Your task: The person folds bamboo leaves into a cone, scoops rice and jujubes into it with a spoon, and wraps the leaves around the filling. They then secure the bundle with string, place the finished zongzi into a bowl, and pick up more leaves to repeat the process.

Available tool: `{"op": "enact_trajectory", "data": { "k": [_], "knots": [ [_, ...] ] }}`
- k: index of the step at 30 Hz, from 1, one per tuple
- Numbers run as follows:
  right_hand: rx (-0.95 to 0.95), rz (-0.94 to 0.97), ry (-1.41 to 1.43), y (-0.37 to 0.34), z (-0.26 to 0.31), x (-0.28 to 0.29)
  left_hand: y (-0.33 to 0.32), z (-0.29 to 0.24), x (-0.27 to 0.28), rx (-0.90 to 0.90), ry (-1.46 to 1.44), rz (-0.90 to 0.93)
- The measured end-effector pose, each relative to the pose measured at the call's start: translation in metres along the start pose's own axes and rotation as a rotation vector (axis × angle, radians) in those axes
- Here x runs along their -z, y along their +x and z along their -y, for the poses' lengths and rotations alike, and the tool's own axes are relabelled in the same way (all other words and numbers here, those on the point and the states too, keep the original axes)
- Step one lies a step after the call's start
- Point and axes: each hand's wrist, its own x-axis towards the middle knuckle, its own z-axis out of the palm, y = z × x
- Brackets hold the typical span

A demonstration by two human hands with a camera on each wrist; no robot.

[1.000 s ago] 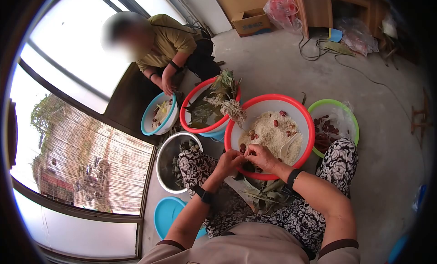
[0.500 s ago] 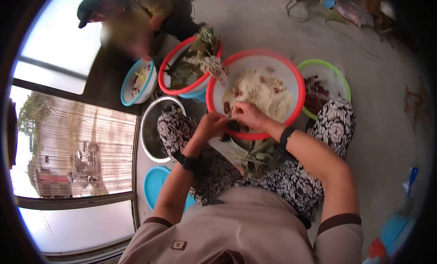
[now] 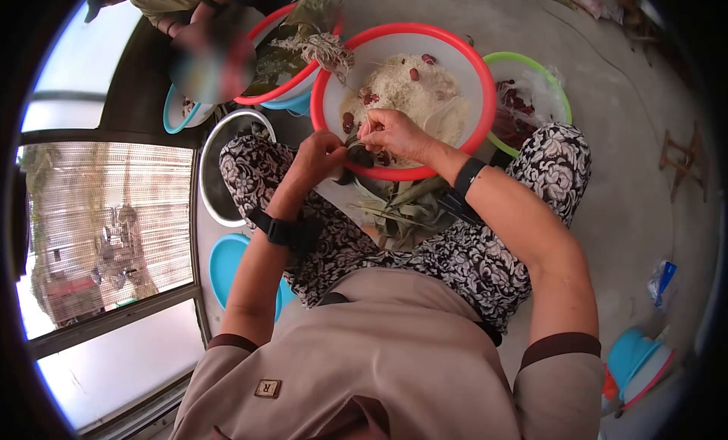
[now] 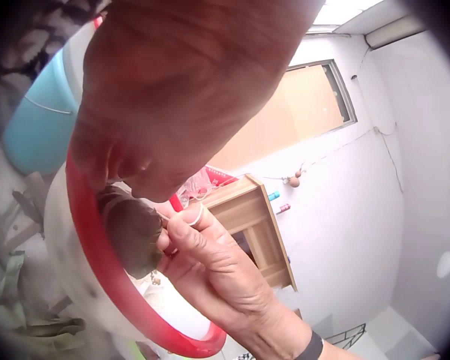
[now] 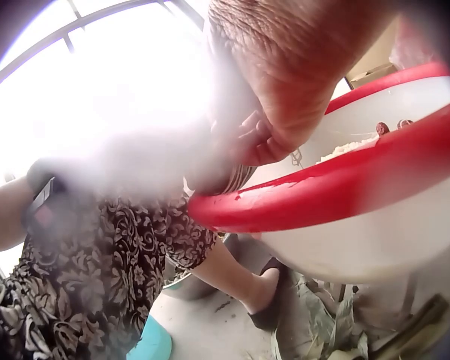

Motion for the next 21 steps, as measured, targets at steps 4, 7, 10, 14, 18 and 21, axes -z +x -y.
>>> {"op": "enact_trajectory", "data": {
  "k": [4,7,10,14,18,21],
  "knots": [
    [-0.005,-0.008,-0.028,0.0,0.004,-0.002,-0.002,-0.001,-0.002,-0.005,-0.012,-0.034],
    [0.062,-0.011,-0.03,0.002,0.005,-0.004,-0.002,-0.006,0.0,0.052,0.009,-0.009],
    [0.053,0.057,0.059,0.002,0.012,-0.006,-0.003,-0.008,0.003,0.108,0.021,0.058],
    [-0.063,0.083,0.069,0.001,0.021,-0.005,-0.006,-0.015,0.009,0.141,-0.018,0.102],
    [-0.051,0.091,-0.03,0.004,0.02,-0.006,-0.011,-0.018,0.018,0.273,-0.306,0.248],
    [-0.042,0.09,-0.081,0.004,0.024,-0.005,-0.014,-0.015,0.02,0.249,-0.347,0.282]
  ]
}}
